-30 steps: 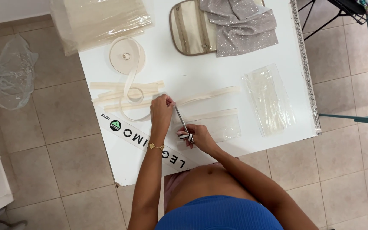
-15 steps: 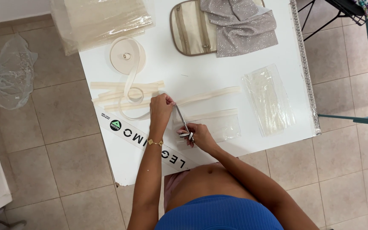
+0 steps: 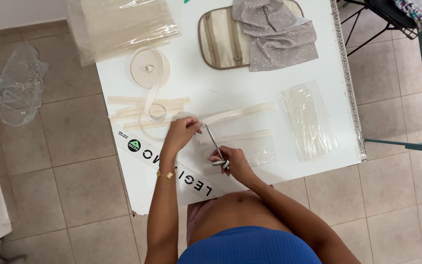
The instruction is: The person cuts a piece of gray glittery fabric and then uses scissors to cut several strips of beige ribbon on a white table. The person arranges the ribbon strips and cuts them into smaller pieces, placing the cut pieces on the table.
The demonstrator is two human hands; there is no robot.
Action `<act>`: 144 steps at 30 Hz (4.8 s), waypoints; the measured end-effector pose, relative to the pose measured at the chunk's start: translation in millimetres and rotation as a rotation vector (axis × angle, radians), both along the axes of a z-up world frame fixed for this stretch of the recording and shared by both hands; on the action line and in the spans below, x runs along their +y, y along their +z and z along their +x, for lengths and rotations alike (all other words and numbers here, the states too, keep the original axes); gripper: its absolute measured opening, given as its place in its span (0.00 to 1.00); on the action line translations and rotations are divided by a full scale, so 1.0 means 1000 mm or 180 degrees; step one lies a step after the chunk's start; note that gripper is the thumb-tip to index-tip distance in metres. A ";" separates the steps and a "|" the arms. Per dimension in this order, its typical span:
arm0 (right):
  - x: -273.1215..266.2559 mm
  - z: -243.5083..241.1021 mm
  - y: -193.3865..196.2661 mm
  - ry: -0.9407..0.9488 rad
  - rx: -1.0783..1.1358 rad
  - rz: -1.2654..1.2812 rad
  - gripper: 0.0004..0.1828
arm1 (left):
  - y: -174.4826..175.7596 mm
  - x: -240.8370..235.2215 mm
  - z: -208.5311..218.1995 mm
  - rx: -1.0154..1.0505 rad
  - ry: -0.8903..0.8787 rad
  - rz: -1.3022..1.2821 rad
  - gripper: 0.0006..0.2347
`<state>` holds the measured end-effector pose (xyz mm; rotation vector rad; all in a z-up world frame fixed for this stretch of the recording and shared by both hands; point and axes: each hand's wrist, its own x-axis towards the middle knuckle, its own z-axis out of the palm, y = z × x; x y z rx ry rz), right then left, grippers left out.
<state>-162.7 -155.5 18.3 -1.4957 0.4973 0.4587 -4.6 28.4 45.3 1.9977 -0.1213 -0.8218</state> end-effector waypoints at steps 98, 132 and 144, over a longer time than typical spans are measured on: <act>-0.250 0.371 0.013 0.0148 -0.1956 -0.2906 0.14 | 0.027 -0.035 -0.077 -0.0290 0.0964 0.0973 0.16; -0.084 -0.037 0.041 -0.1006 -0.0467 -0.0589 0.19 | 0.052 0.006 -0.090 -0.0330 -0.0918 0.0534 0.07; -0.149 0.003 0.028 -0.1175 -0.0364 -0.1863 0.16 | 0.021 0.020 -0.047 -0.0799 -0.0430 0.1164 0.10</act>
